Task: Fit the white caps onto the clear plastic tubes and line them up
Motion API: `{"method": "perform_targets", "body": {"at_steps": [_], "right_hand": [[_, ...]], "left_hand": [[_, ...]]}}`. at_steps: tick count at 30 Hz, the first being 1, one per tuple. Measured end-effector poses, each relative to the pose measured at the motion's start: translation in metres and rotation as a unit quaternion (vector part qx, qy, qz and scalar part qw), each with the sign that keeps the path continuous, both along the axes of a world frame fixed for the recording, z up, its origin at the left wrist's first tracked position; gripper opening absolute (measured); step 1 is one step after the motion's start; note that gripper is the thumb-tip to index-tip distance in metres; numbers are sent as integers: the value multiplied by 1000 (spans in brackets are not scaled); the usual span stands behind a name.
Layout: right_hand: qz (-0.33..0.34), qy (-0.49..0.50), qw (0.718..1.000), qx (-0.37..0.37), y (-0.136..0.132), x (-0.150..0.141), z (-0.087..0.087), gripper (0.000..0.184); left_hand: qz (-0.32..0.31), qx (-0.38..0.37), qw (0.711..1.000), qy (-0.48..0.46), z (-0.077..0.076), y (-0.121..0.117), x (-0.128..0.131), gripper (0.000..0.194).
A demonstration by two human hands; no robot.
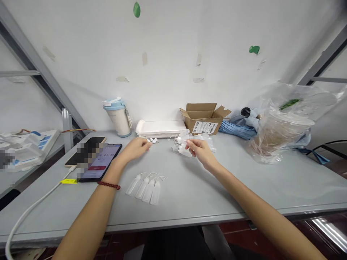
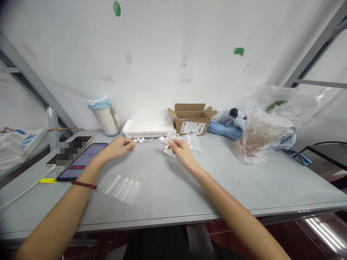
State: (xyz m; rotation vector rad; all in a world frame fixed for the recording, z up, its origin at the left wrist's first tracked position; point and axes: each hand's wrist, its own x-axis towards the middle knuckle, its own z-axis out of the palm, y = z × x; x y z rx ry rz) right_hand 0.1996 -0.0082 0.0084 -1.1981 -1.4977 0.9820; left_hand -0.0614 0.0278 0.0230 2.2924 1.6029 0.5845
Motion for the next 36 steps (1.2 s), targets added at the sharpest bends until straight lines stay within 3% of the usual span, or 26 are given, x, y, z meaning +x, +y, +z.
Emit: {"method": "perform_targets", "body": {"at_steps": [2, 5, 10, 15, 25, 29, 36], "right_hand": [[-56, -58, 995, 54, 7, 8, -2, 33], [-99, -168, 971, 142, 15, 16, -6, 30], [-83, -250, 943, 202, 19, 17, -16, 29], [-73, -293, 920, 251, 23, 18, -24, 28], [-63, -336, 905, 252, 34, 22, -35, 24], [-50, -329, 906, 262, 30, 23, -32, 18], [-15, -319, 895, 312, 11, 9, -20, 15]], "left_hand": [[67, 68, 995, 9, -13, 14, -15, 24], [61, 105, 992, -41, -30, 26, -20, 26], [13, 99, 994, -39, -41, 31, -7, 31], [10, 92, 996, -9, -41, 29, -4, 30], [36, 68, 996, -43, -35, 20, -2, 30], [65, 18, 993, -93, -27, 16, -4, 29], [61, -1, 994, -91, -20, 11, -3, 26]]}}
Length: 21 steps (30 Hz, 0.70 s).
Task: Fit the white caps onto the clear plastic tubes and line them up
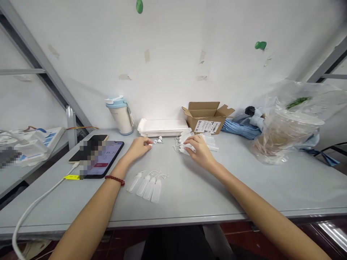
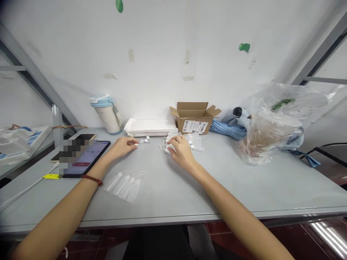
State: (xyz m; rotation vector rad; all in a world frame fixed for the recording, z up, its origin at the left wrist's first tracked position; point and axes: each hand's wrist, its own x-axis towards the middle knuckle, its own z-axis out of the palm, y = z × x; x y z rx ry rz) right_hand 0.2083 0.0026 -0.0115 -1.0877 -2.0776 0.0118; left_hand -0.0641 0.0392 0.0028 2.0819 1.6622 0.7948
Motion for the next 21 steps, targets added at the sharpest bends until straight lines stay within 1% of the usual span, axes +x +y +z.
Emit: {"method": "perform_targets", "body": {"at_steps": [4, 6, 8, 10, 12, 14, 17, 21], "right_hand": [[37, -4, 999, -7, -9, -8, 4, 13], [67, -6, 998, -20, -14, -11, 7, 13], [108, -12, 993, -51, -22, -15, 10, 13], [153, -15, 982, -108, -32, -20, 14, 13], [199, -22, 964, -173, -46, -27, 18, 14], [247, -53, 946, -201, -59, -34, 20, 20], [304, -126, 923, -201, -74, -42, 21, 29], [330, -191, 907, -177, -82, -45, 18, 32]], "left_hand": [[-11, 14, 1000, 19, -2, -2, 5, 24], [-20, 11, 1000, 5, -4, -3, 8, 22], [-40, -15, 998, -38, -3, -4, 12, 23], [-56, -54, 992, -99, 0, -5, 16, 26], [-53, -84, 983, -155, 3, -7, 19, 28], [-33, -93, 976, -195, 6, -8, 21, 28], [0, -103, 969, -223, 9, -9, 23, 25], [20, -124, 962, -241, 9, -11, 27, 24]]}}
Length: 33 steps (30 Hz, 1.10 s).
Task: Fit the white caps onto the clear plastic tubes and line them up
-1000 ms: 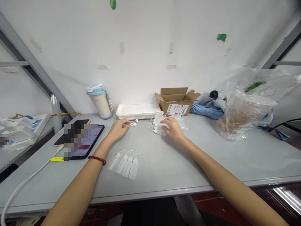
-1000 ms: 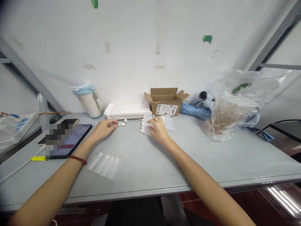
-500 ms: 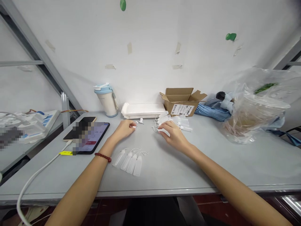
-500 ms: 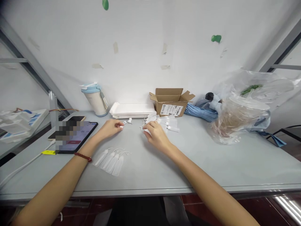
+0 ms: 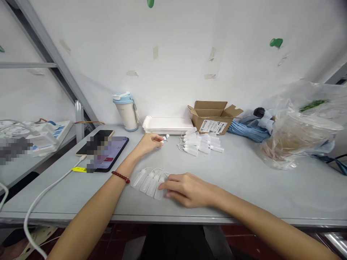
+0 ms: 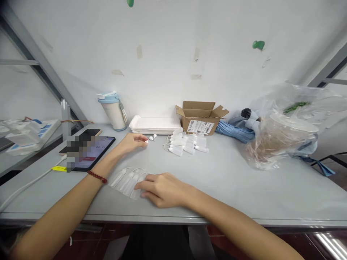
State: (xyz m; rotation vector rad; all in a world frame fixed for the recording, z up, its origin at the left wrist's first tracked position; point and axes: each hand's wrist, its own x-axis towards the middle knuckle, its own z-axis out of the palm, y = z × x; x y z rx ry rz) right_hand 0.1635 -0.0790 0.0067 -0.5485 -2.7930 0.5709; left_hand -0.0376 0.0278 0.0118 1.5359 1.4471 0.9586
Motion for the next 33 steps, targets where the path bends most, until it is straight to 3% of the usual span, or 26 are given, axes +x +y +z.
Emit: {"method": "perform_targets", "body": {"at_steps": [7, 17, 22, 25, 33], "right_hand": [[-2, -16, 1000, 1, 1, -1, -1, 32], [-76, -53, 993, 73, 17, 5, -3, 32], [-177, 37, 977, 110, 43, 20, -7, 28], [-226, 104, 965, 85, 54, 25, -12, 24], [-225, 175, 959, 8, 54, 18, -19, 19]], "left_hand": [[-12, -18, 999, -41, -5, 0, 4, 26], [-32, -15, 996, -83, -2, -5, 6, 30], [-68, -56, 988, -126, 2, -9, 5, 33], [-95, -72, 985, -128, 5, -12, 5, 33], [-137, -114, 970, -163, 12, -19, 9, 30]]}}
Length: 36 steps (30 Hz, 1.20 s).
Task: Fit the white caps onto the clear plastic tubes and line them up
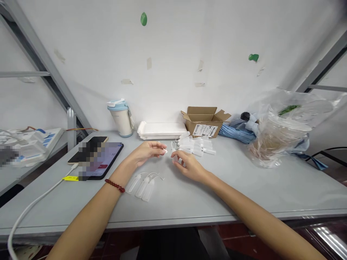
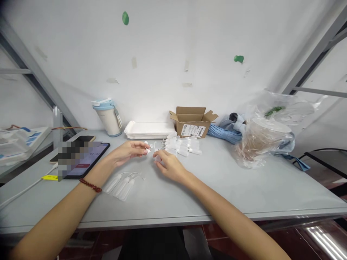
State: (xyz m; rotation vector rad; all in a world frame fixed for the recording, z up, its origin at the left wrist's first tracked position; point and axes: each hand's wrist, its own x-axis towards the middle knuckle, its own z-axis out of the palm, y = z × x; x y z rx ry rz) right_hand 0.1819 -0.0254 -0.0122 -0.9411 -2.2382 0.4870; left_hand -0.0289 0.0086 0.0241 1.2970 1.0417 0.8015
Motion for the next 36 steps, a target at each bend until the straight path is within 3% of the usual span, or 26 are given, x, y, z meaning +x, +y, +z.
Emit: {"method": "perform_targets", "body": {"at_steps": [5, 10, 14, 21, 28, 36], "right_hand": [[37, 3, 999, -17, -3, -2, 1, 25], [34, 6, 998, -43, -3, -1, 5, 25], [45, 48, 992, -109, -2, 3, 15, 17], [34, 157, 956, -246, 9, 13, 21, 14], [30, 292, 907, -303, 7, 2, 13, 27], [26, 334, 855, -397, 4, -9, -1, 31]], "left_hand": [[-1, 15, 1000, -27, -1, -3, 4, 28], [-27, 37, 999, -13, 0, -7, 9, 25], [-31, 52, 998, 7, 0, -8, 10, 24], [-40, 51, 997, 32, -4, -7, 11, 25], [-31, 67, 997, 9, -2, -10, 13, 20], [-18, 50, 998, 14, -4, -8, 12, 26]]}}
